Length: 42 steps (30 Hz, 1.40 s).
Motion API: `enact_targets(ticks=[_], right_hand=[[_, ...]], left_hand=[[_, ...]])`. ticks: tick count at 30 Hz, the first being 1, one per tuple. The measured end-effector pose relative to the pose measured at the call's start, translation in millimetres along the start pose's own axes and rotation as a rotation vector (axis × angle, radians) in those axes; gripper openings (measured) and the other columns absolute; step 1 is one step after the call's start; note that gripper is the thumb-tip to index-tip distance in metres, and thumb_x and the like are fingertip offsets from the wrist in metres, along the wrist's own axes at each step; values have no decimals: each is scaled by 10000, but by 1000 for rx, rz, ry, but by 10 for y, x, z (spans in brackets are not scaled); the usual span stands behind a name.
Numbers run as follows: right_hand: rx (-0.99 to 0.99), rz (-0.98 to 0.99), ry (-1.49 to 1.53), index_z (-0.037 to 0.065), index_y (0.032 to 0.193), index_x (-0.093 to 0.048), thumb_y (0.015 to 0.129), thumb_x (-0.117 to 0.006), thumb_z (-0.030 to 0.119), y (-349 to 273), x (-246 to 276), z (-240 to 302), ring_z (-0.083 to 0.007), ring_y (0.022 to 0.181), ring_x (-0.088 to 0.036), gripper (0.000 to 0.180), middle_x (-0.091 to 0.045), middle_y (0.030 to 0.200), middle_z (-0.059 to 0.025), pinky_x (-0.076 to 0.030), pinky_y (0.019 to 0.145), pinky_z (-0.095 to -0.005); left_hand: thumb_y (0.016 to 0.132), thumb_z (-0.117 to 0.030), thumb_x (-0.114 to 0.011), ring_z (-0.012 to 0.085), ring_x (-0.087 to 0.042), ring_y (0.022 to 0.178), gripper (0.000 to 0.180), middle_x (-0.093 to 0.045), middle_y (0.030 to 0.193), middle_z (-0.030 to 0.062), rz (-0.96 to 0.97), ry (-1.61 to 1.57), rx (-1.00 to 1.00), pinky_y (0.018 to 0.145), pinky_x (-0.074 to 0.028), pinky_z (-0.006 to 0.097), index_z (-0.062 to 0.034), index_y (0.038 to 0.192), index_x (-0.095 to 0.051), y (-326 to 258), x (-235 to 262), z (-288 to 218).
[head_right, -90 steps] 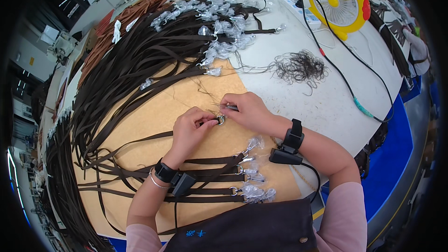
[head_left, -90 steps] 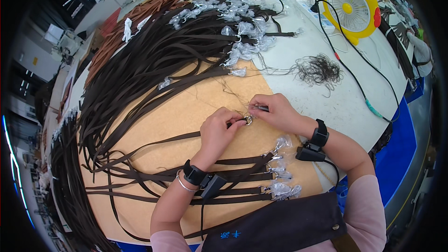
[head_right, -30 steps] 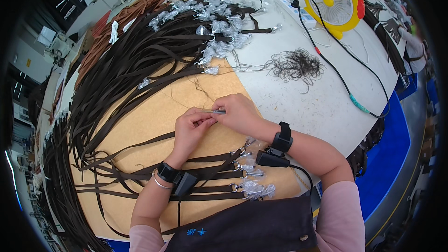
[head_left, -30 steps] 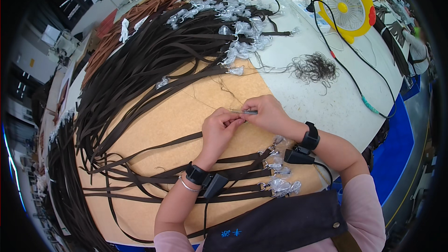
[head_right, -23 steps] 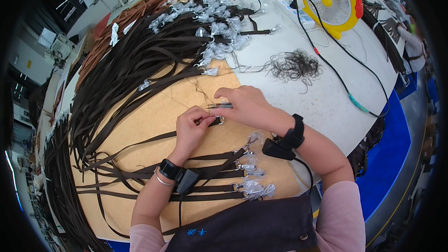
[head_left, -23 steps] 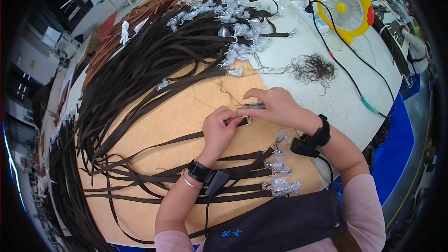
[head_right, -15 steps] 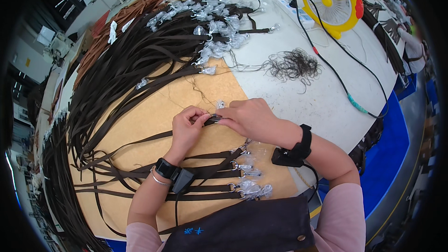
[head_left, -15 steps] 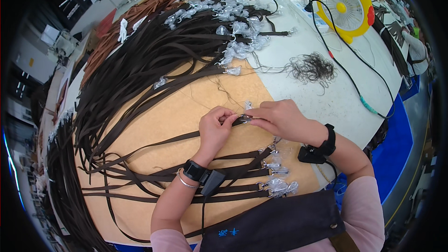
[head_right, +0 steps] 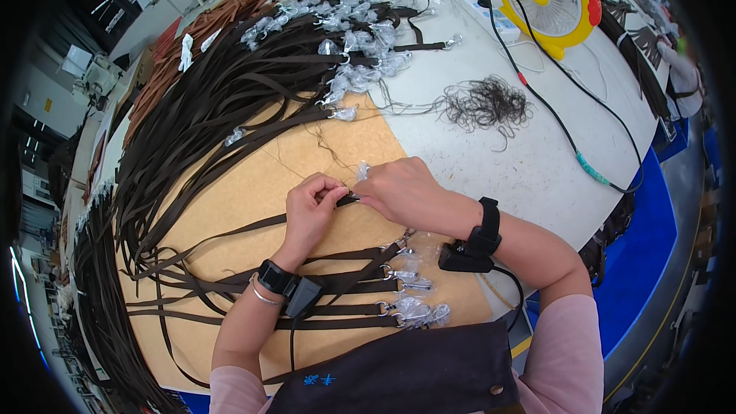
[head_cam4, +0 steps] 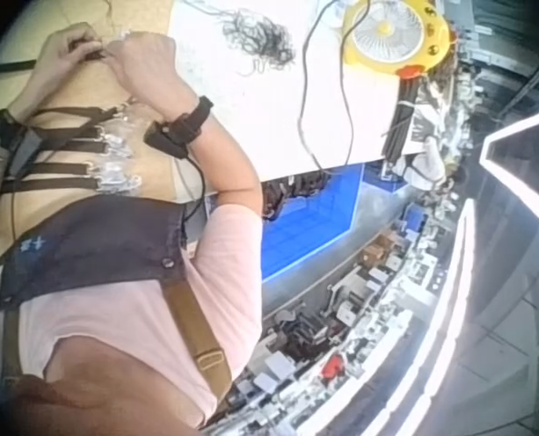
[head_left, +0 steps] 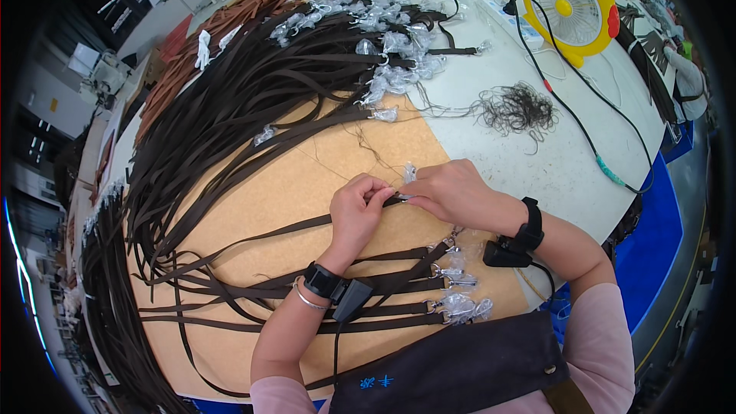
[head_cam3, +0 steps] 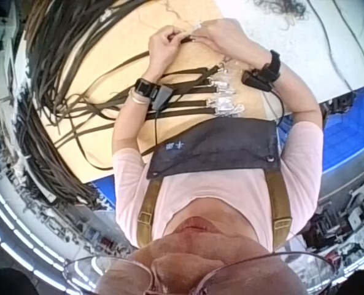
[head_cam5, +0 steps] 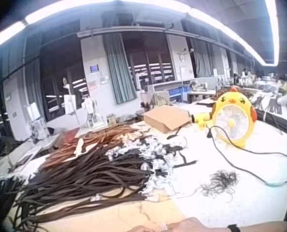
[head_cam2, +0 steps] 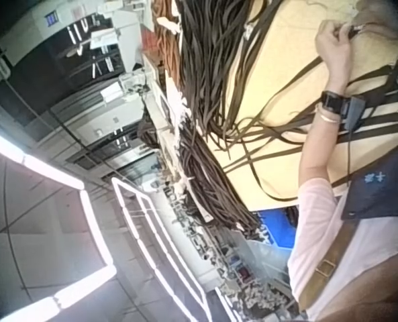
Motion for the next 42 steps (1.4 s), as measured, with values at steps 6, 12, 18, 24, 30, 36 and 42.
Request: enact_targets(ticks=[6,12,18,24,30,36,42], right_hand=[[-48,-12,117,136,1005,-753,881,-684,270,-19,-105,-80,-310,765,-680,196,-693,808,-85,-516,658,-427],[-93,-42,178,154,1048,-755,910,-656,307,-59,-121,-74,-302,776,-682,229,-689,802,-80,-518,668,-432],[-58,-9,114,153,1027,-757,912,-651,314,-8,-126,-31,-305,755,-684,224,-665,755,-87,-516,654,-434],[-68,19,99,133,1009,-756,896,-670,280,12,-125,-19,-312,768,-684,205,-697,799,-103,-516,656,-436],[-99,-64,660,98,1027,-737,886,-718,321,-45,-182,-168,-245,720,-676,265,-720,841,-110,-506,647,-367],[-481,-86,389,105,1122,-695,863,-751,377,76,78,-218,-232,627,-642,379,-681,710,-82,-465,575,-347],[-327,-249,340,38,965,-720,887,-723,224,129,-189,-313,-131,562,-471,202,-590,615,-78,-408,543,-299]], left_hand=[[878,-62,-713,120,-608,617,76,-667,730,68,-29,-101,-25,591,-474,260,0,838,-695,9,2,54],[928,-80,-679,73,-588,628,98,-676,731,35,6,-246,67,590,-472,230,15,903,-678,18,-6,180],[929,-69,-674,67,-582,629,95,-665,715,27,13,-269,70,591,-471,226,19,893,-673,25,-21,180],[936,-62,-663,55,-577,636,83,-671,750,28,-3,-367,67,598,-468,213,20,919,-664,38,4,140],[863,14,-657,221,-636,741,157,-646,936,63,-237,548,-258,660,-497,328,-39,1010,-657,277,627,-98],[821,4,-684,257,-622,900,317,-605,997,77,-425,902,-441,740,-505,373,-67,1125,-627,14,615,-488],[787,-127,-788,262,-639,857,234,-622,987,71,21,562,-287,724,-515,360,-65,979,-669,-85,206,-290]])
Point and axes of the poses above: each hand's wrist, its own y-axis towards the middle knuckle, its own x-axis out of the back of the hand, z = x × y, the point moved 2 cm from there along y, towards the middle knuckle
